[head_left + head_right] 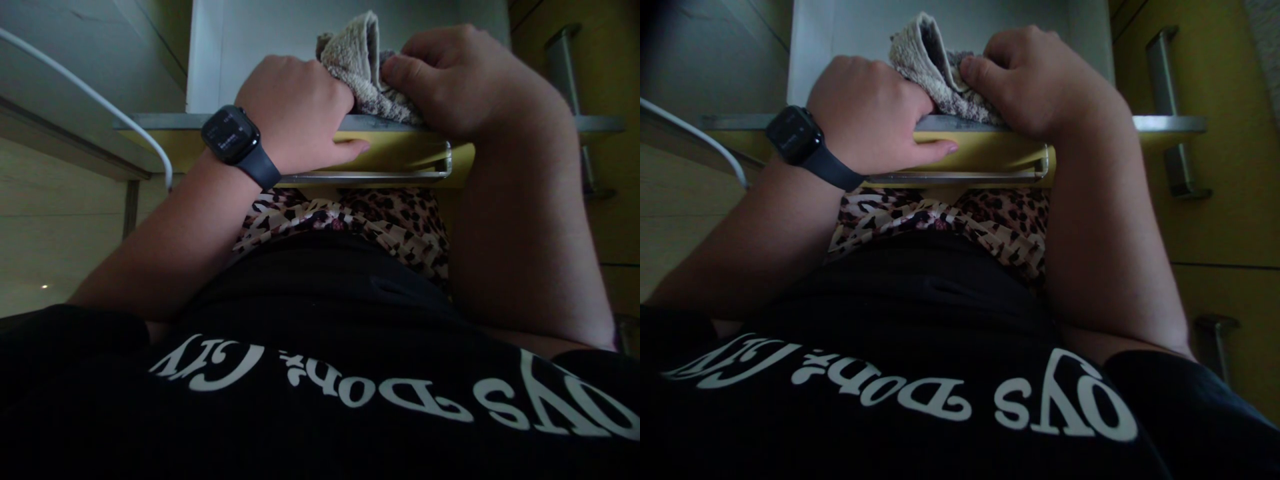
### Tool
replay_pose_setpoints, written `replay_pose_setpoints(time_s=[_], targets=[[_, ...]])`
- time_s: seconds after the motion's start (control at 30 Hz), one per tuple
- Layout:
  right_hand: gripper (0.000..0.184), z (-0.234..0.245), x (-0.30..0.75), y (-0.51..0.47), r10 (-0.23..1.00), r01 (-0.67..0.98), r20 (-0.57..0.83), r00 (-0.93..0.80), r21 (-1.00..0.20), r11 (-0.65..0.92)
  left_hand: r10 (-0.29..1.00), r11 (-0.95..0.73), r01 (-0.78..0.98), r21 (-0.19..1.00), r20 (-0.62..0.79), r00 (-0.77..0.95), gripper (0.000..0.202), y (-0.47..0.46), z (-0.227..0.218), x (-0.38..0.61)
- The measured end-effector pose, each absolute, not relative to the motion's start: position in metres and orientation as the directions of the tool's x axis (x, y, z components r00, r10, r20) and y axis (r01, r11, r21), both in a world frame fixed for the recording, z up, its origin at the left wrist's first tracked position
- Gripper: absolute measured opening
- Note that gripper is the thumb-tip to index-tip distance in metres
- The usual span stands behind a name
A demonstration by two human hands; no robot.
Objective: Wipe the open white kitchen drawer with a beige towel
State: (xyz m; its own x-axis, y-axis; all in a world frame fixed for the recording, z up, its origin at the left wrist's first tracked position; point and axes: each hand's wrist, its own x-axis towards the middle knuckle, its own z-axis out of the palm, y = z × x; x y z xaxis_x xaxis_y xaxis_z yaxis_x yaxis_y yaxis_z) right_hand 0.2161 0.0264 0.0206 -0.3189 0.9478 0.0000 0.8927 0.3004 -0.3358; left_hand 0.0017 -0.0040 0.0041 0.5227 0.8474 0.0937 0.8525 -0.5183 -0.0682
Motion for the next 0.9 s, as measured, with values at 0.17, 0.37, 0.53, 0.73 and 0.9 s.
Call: replay_pose_setpoints(time_s=[0.17, 0.37, 0.53, 0.73, 0.9], targets=[[0.043, 0.0198, 0.2165, 0.0268, 0.95, 0.9, 0.003, -0.312, -0.32, 0.296, 0.847, -0.519, 0.851, -0.081, 0.088, 0.525, 0.075, -0.0037, 0.0042, 0.0016], [0.045, 0.0194, 0.2171, 0.0274, 0.947, 0.896, 0.007, -0.322, -0.321, 0.307, 0.836, -0.533, 0.842, -0.082, 0.102, 0.54, 0.076, -0.0027, 0.0028, 0.0007], [0.044, 0.0197, 0.2169, 0.0268, 0.949, 0.899, 0.024, -0.315, -0.311, 0.307, 0.832, -0.539, 0.838, -0.089, 0.104, 0.546, 0.078, -0.0015, 0.0025, 0.0004], [0.043, 0.02, 0.2164, 0.0263, 0.95, 0.899, 0.018, -0.312, -0.317, 0.301, 0.83, -0.542, 0.836, -0.084, 0.104, 0.548, 0.077, -0.003, 0.0034, 0.0016], [0.045, 0.02, 0.2166, 0.0276, 0.951, 0.903, 0.004, -0.31, -0.311, 0.296, 0.844, -0.523, 0.849, -0.083, 0.094, 0.529, 0.077, -0.003, 0.0033, 0.0016]])
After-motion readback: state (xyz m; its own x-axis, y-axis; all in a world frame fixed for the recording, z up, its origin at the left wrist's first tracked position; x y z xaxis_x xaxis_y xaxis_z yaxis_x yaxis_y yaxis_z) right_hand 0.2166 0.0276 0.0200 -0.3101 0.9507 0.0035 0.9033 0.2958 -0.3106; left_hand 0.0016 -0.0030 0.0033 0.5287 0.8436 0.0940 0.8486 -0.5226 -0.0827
